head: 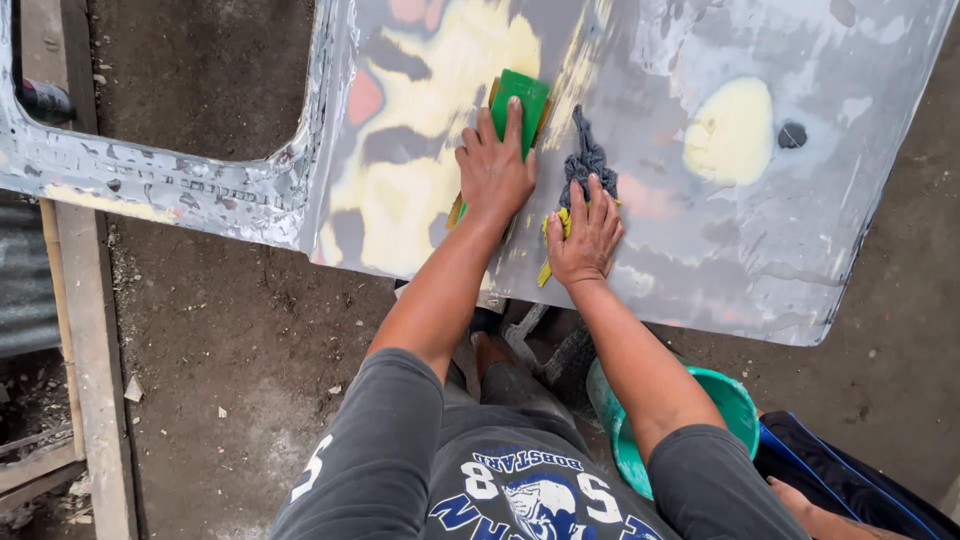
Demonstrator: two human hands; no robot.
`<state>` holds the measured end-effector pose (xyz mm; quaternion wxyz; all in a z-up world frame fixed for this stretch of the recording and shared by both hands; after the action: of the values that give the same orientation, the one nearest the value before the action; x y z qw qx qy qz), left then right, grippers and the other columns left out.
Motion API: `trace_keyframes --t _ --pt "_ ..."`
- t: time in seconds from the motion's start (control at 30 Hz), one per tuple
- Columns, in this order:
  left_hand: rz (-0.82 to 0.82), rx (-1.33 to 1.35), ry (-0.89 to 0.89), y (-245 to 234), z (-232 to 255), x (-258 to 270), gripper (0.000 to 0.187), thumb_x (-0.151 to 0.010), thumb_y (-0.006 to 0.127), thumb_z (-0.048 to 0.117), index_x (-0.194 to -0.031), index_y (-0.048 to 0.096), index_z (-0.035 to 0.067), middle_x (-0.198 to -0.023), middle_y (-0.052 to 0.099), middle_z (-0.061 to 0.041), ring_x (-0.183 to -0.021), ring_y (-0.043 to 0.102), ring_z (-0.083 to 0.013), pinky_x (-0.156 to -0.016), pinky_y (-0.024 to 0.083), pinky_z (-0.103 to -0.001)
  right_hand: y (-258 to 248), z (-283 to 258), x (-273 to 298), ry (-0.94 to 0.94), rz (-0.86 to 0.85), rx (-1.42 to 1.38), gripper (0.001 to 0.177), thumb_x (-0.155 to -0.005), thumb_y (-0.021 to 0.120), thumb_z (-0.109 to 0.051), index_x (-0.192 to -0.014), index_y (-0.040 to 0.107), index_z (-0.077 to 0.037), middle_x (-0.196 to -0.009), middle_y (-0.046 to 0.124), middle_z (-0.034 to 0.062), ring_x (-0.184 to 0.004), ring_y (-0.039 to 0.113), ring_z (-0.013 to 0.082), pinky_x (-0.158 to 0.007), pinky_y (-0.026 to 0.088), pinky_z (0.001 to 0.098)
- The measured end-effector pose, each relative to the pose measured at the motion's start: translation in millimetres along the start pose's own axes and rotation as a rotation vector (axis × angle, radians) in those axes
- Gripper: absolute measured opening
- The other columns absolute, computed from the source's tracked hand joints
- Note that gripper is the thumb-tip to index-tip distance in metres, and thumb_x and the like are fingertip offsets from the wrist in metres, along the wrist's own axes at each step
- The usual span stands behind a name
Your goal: The person sands a large, flat metal car part using a green sanding block in their left hand and a dark cloth in their right hand. They move the sanding block back and forth across the surface while occasionally wiping the area with the cloth.
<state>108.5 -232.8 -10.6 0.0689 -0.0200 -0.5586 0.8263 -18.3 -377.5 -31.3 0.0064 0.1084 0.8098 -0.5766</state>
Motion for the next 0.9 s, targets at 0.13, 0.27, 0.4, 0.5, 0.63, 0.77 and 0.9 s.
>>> trace_keyframes --t 0.13,0.27,0.4,0.5,0.63,0.77,0.9 --pt "-0.024 -0.018 0.018 -15.5 -15.1 63.4 0.080 -0.088 0.070 0.041 -0.157 0.036 0.019 -0.148 0.041 -0.026 -0.116 0.049 -0.0458 -0.091 0.044 -0.058 -0.9 1.0 0.3 0.001 -0.003 -0.009 0.060 -0.098 0.062 -0.038 -0.152 0.052 -0.011 -0.163 0.037 0.0133 -0.145 0.036 0.0387 -0.119 0.024 0.0551" --pt "-0.090 -0.007 0.030 -17.5 -32.0 126.1 0.081 -0.087 0.071 0.039 -0.157 0.037 0.016 -0.141 0.043 -0.029 -0.110 0.051 -0.0437 -0.090 0.045 -0.056 -7.0 -2.5 0.3 -0.028 0.077 -0.033 0.056 -0.098 0.063 -0.036 -0.149 0.054 -0.013 -0.163 0.035 0.0167 -0.141 0.036 0.0404 -0.116 0.026 0.0550" --pt "-0.018 -0.023 0.025 -17.8 -23.1 96.7 0.081 -0.086 0.072 0.041 -0.156 0.039 0.018 -0.141 0.044 -0.028 -0.111 0.051 -0.0434 -0.092 0.046 -0.057 -6.6 -3.5 3.5 -0.015 0.084 -0.001 0.043 -0.098 0.063 -0.033 -0.137 0.062 -0.015 -0.151 0.049 0.0095 -0.131 0.043 0.0375 -0.109 0.031 0.0553" --pt "0.053 -0.036 -0.025 2.3 -9.6 20.3 0.081 -0.087 0.072 0.043 -0.156 0.038 0.017 -0.144 0.042 -0.027 -0.116 0.050 -0.0430 -0.092 0.046 -0.056 -10.5 -6.7 12.2 0.013 0.090 -0.020 0.030 -0.098 0.065 -0.030 -0.125 0.067 -0.016 -0.139 0.055 0.0085 -0.123 0.048 0.0370 -0.104 0.038 0.0531" --pt "0.058 -0.017 -0.023 3.1 -1.9 -19.8 0.083 -0.086 0.072 0.045 -0.157 0.036 0.019 -0.149 0.038 -0.025 -0.120 0.048 -0.0421 -0.094 0.045 -0.055 -15.4 -11.3 17.4 0.017 0.062 -0.078 0.025 -0.098 0.068 -0.024 -0.120 0.069 -0.013 -0.133 0.057 0.0099 -0.116 0.051 0.0368 -0.102 0.042 0.0485" --pt "-0.056 0.167 -0.010 -22.5 -19.0 -5.8 0.081 -0.089 0.071 0.051 -0.156 0.038 0.022 -0.151 0.035 -0.021 -0.126 0.042 -0.0431 -0.100 0.040 -0.056 3.0 19.7 14.6 0.368 0.035 -0.416 0.020 -0.097 0.069 -0.023 -0.112 0.070 -0.010 -0.118 0.068 0.0070 -0.111 0.063 0.0242 -0.100 0.049 0.0364" --pt "-0.168 0.689 0.007 -4.8 -70.6 16.0 0.072 -0.099 0.065 0.049 -0.159 0.042 0.018 -0.148 0.046 -0.021 -0.134 0.045 -0.0374 -0.111 0.037 -0.050 -19.5 -36.2 -0.6 0.762 0.166 -1.096 0.024 -0.101 0.065 -0.022 -0.116 0.070 -0.004 -0.109 0.070 0.0051 -0.099 0.062 0.0114 -0.090 0.052 0.0282"
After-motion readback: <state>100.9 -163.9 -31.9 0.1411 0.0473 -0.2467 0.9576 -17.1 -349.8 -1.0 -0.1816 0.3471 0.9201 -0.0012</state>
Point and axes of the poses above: each hand's wrist, its own x-axis away from the middle knuckle, its own y-axis out of the palm, z = x × y, the point moved 8 cm from there along -x, towards the middle knuckle
